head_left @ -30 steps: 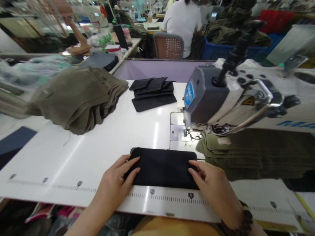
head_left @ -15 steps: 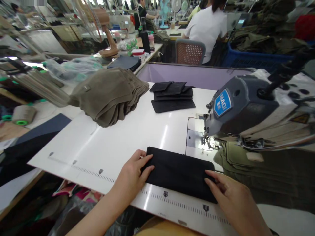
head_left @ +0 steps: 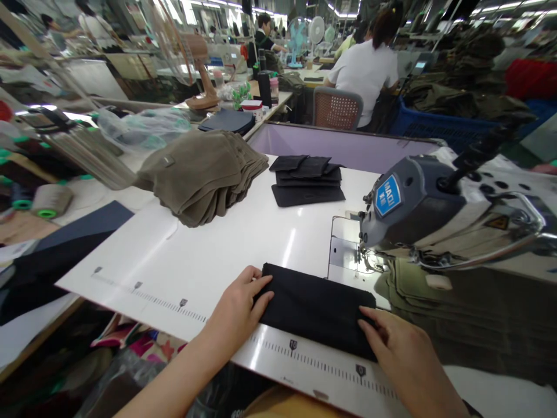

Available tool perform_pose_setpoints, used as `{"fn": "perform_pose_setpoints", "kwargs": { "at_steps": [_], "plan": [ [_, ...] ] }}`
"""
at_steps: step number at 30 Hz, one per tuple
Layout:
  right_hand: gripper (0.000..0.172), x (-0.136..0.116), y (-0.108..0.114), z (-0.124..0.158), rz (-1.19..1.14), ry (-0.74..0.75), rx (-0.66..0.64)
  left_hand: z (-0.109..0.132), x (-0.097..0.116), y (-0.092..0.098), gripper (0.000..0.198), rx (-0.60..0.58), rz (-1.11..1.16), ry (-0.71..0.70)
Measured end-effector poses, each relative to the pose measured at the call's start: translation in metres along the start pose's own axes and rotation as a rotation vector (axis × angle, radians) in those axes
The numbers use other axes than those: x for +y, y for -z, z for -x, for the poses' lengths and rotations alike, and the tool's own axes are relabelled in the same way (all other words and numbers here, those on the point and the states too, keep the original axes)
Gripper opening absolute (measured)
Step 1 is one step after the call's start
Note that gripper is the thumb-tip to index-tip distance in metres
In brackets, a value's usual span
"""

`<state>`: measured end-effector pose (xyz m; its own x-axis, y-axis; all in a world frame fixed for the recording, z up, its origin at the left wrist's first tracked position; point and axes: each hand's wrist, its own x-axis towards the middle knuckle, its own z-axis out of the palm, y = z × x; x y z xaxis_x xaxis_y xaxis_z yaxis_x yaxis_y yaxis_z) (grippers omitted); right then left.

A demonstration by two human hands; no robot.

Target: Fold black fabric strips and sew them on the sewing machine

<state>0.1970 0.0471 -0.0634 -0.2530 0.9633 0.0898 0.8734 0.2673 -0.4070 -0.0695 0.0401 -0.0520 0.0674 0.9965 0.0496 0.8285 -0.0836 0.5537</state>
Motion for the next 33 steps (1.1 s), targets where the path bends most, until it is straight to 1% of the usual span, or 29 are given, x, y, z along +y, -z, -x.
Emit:
{"fn": "perform_pose_setpoints", "kwargs": {
  "at_steps": [2,4,6,8,9,11,12,13,14,16,17,19,21,22,25,27,30,33],
  "plan": [
    [0.028,-0.004,0.002,0.000,0.102,0.036,-0.016,-0.002,0.000,0.000,0.023,-0.017,-0.029,0.008],
    [0.022,-0.011,0.006,-0.002,0.235,0.057,-0.025,-0.004,0.001,0.000,0.022,-0.035,-0.106,0.002],
    [0.015,-0.020,0.012,-0.006,0.362,0.089,-0.023,-0.007,0.003,0.001,0.022,-0.033,-0.233,-0.057],
    [0.010,-0.027,0.016,-0.010,0.437,0.125,-0.021,-0.010,0.006,0.002,0.024,-0.037,-0.353,-0.206],
    [0.009,-0.030,0.017,-0.012,0.458,0.137,-0.027,-0.012,0.009,0.003,0.027,-0.067,-0.387,-0.309],
    [0.009,-0.034,0.017,-0.015,0.465,0.145,-0.025,-0.017,0.014,0.005,0.032,-0.168,-0.400,-0.494],
    [0.006,-0.035,0.016,-0.016,0.450,0.157,-0.008,-0.020,0.017,0.006,0.032,-0.224,-0.395,-0.550],
    [0.008,-0.036,0.013,-0.016,0.423,0.188,0.017,-0.022,0.021,0.005,0.032,-0.262,-0.394,-0.576],
    [0.018,-0.036,0.010,-0.017,0.383,0.237,0.046,-0.024,0.024,0.005,0.032,-0.276,-0.405,-0.574],
    [0.036,-0.035,0.002,-0.017,0.285,0.385,0.077,-0.026,0.032,0.002,0.030,-0.257,-0.451,-0.524],
    [0.040,-0.034,-0.001,-0.017,0.245,0.457,0.070,-0.025,0.036,0.000,0.029,-0.237,-0.477,-0.495],
    [0.040,-0.034,-0.006,-0.019,0.191,0.544,0.046,-0.023,0.044,-0.006,0.025,-0.189,-0.510,-0.450],
    [0.036,-0.035,-0.008,-0.022,0.166,0.548,0.040,-0.021,0.048,-0.014,0.021,-0.153,-0.521,-0.457],
    [0.034,-0.036,-0.009,-0.023,0.155,0.534,0.043,-0.021,0.049,-0.019,0.020,-0.141,-0.534,-0.494],
    [0.027,-0.041,-0.013,-0.023,0.131,0.494,0.059,-0.020,0.046,-0.032,0.021,-0.137,-0.608,-0.662],
    [0.027,-0.045,-0.017,-0.020,0.136,0.468,0.082,-0.019,0.043,-0.037,0.022,-0.136,-0.652,-0.731],
    [0.029,-0.044,-0.025,-0.016,0.176,0.467,0.150,-0.017,0.039,-0.039,0.024,-0.100,-0.674,-0.735],
    [0.031,-0.032,-0.034,-0.013,0.244,0.572,0.253,-0.013,0.041,-0.036,0.028,-0.054,-0.667,-0.705]
  ]
}}
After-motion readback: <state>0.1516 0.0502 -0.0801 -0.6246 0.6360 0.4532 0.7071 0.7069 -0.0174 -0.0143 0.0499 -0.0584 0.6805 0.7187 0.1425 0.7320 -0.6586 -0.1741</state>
